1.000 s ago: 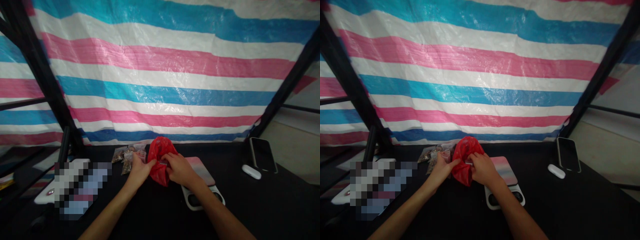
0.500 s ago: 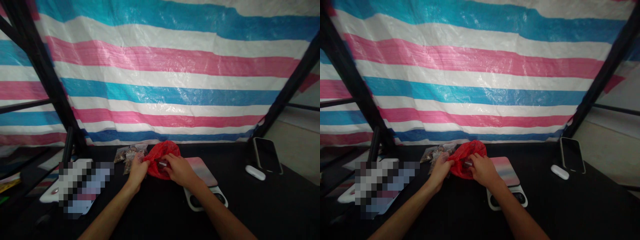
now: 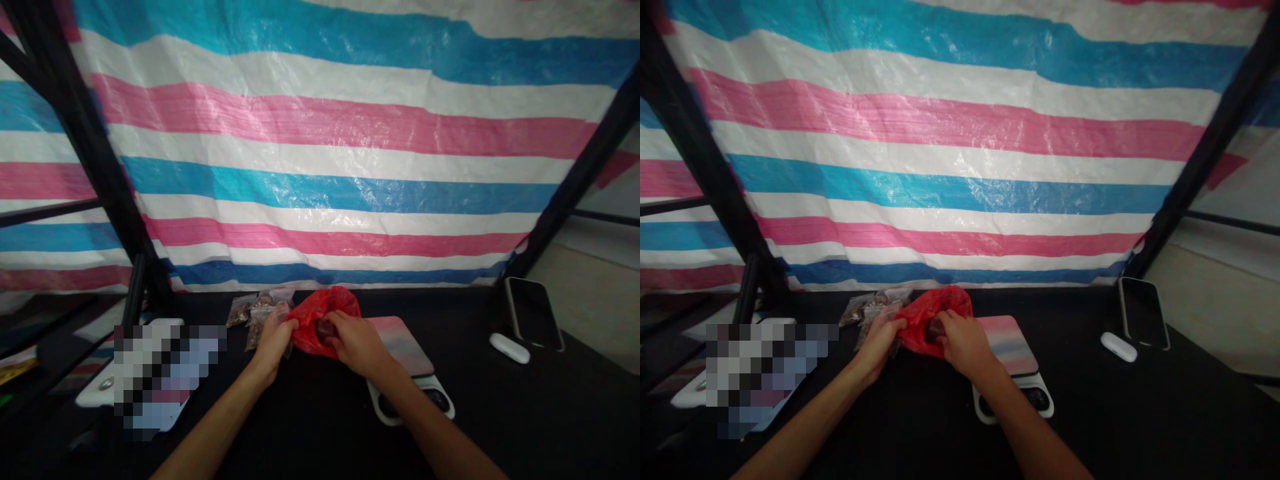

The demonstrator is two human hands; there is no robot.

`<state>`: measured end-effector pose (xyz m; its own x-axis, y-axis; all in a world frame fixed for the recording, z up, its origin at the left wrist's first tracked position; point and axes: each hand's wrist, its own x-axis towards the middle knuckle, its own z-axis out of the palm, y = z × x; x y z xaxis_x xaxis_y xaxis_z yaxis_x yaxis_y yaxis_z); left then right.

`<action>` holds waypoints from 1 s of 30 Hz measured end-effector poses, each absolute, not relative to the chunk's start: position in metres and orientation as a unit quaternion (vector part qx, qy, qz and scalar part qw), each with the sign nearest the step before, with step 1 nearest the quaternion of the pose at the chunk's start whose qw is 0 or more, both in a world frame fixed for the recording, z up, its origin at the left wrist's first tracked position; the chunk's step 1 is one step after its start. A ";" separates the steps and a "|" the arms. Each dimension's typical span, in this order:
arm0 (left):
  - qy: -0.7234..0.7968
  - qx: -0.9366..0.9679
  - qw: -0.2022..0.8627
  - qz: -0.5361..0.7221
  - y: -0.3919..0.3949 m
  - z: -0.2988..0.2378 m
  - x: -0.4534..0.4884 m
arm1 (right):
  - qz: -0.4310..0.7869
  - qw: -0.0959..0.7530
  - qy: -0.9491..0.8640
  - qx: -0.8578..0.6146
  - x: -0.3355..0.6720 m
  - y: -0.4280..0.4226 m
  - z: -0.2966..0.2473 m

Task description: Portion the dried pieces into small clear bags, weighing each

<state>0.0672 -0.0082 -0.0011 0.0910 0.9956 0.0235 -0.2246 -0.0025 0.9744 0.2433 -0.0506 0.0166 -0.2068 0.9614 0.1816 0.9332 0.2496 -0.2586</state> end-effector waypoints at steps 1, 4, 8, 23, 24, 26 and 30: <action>0.412 0.464 0.576 0.532 -0.008 0.000 0.067 | 0.047 0.155 -0.773 -0.613 0.243 -0.051 0.017; 0.405 0.460 0.586 0.531 -0.009 0.003 0.066 | 0.048 0.162 -0.768 -0.618 0.241 -0.052 0.016; 0.391 0.450 0.604 0.528 -0.010 0.006 0.067 | 0.052 0.169 -0.769 -0.614 0.241 -0.052 0.015; 0.387 0.411 0.657 0.500 -0.009 0.002 0.066 | 0.067 0.205 -0.767 -0.604 0.241 -0.054 0.017; 0.386 0.415 0.655 0.499 -0.009 0.001 0.066 | 0.065 0.208 -0.769 -0.601 0.240 -0.055 0.017; 0.385 0.428 0.654 0.492 -0.009 0.001 0.067 | 0.063 0.206 -0.772 -0.598 0.239 -0.056 0.017; 0.377 0.456 0.648 0.480 -0.009 0.001 0.070 | 0.065 0.190 -0.768 -0.608 0.237 -0.055 0.018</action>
